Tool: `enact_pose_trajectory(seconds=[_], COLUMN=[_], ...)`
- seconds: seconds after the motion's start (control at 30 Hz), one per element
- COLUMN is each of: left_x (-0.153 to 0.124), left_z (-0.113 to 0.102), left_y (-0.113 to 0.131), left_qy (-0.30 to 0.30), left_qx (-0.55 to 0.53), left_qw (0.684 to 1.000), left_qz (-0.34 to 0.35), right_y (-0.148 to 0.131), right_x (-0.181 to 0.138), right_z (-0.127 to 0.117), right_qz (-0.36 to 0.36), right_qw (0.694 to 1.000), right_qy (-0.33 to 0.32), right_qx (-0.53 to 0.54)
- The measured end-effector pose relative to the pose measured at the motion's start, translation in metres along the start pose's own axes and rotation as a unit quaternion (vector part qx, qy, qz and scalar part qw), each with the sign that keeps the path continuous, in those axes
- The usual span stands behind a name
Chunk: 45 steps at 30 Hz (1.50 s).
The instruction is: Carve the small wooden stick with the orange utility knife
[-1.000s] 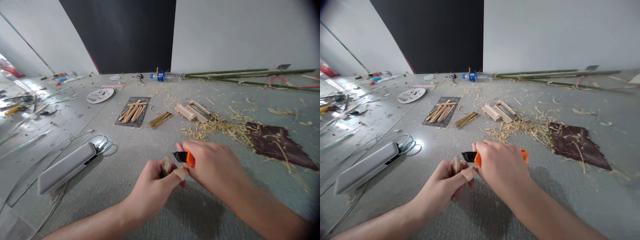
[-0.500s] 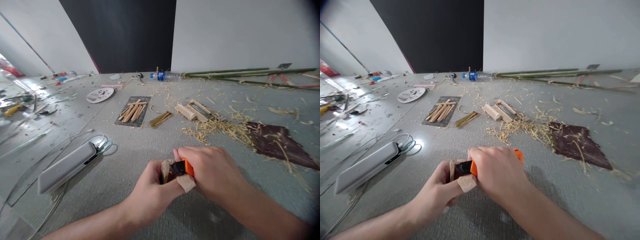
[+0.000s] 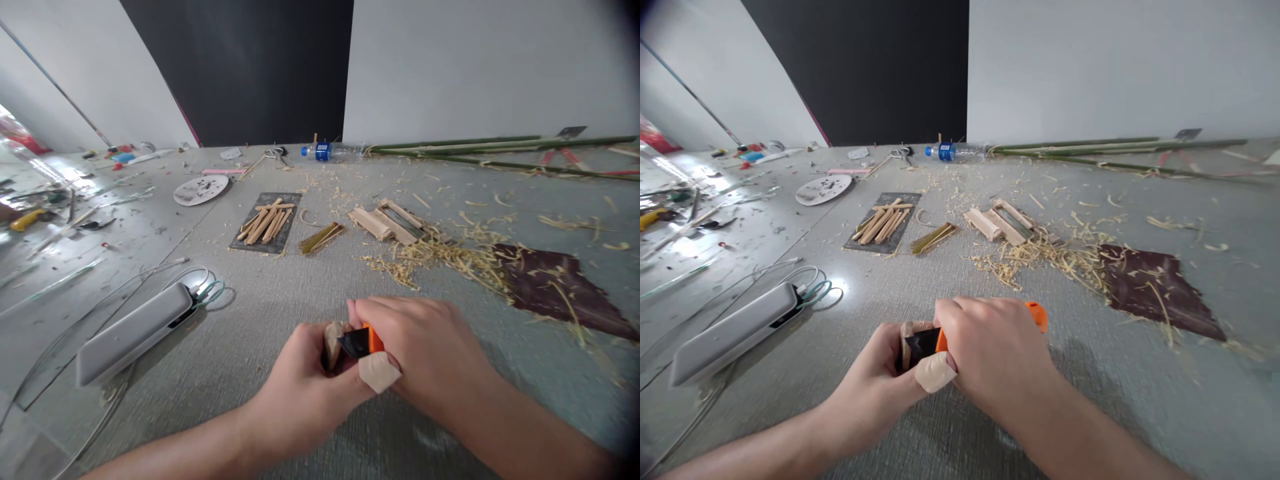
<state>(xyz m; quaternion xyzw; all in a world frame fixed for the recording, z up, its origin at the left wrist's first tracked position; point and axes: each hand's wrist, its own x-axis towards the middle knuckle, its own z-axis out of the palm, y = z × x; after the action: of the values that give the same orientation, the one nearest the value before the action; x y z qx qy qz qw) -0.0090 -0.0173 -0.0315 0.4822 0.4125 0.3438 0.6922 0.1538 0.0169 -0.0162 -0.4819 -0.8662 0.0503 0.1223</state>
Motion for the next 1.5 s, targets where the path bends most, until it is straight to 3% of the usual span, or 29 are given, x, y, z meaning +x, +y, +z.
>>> enact_pose_trajectory(seconds=[0.5, 0.63, 0.8, 0.97, 1.0, 1.03, 1.07, 1.27, 1.5], left_x=[-0.001, -0.001, -0.002, -0.004, -0.005, -0.004, -0.004, 0.001, 0.004], left_z=[0.0, 0.005, 0.01, 0.028, 0.031, 0.032, 0.032, 0.007, -0.001], left_y=[-0.005, -0.009, -0.011, -0.017, -0.018, -0.019, -0.019, -0.009, 0.0], left_qy=[0.005, 0.039, 0.088, 0.036, 0.005, -0.062, -0.077, -0.028, -0.029], left_qx=[0.056, 0.032, 0.001, -0.013, -0.008, 0.007, 0.0, -0.057, -0.148], left_qw=[0.998, 0.999, 0.995, 0.994, 0.994, 0.989, 0.987, 0.992, 0.983], left_qz=[0.012, 0.012, -0.036, -0.097, -0.111, -0.134, -0.141, -0.112, -0.102], right_y=[-0.006, -0.008, -0.012, -0.005, -0.003, 0.0, 0.001, 0.003, 0.002], right_x=[0.003, 0.002, 0.0, 0.011, 0.013, 0.015, 0.016, 0.011, 0.007], right_z=[-0.009, -0.007, 0.002, 0.005, 0.003, 0.002, 0.0, -0.004, -0.003], right_qz=[0.05, 0.065, 0.104, 0.165, 0.178, 0.183, 0.182, 0.152, 0.122], right_qw=[0.993, 0.992, 0.992, 0.986, 0.982, 0.98, 0.979, 0.987, 0.992], right_qy=[-0.102, -0.095, -0.058, -0.001, 0.026, 0.046, 0.056, -0.008, -0.005], right_qx=[0.038, 0.054, 0.039, -0.035, -0.054, -0.068, -0.077, -0.055, -0.028])
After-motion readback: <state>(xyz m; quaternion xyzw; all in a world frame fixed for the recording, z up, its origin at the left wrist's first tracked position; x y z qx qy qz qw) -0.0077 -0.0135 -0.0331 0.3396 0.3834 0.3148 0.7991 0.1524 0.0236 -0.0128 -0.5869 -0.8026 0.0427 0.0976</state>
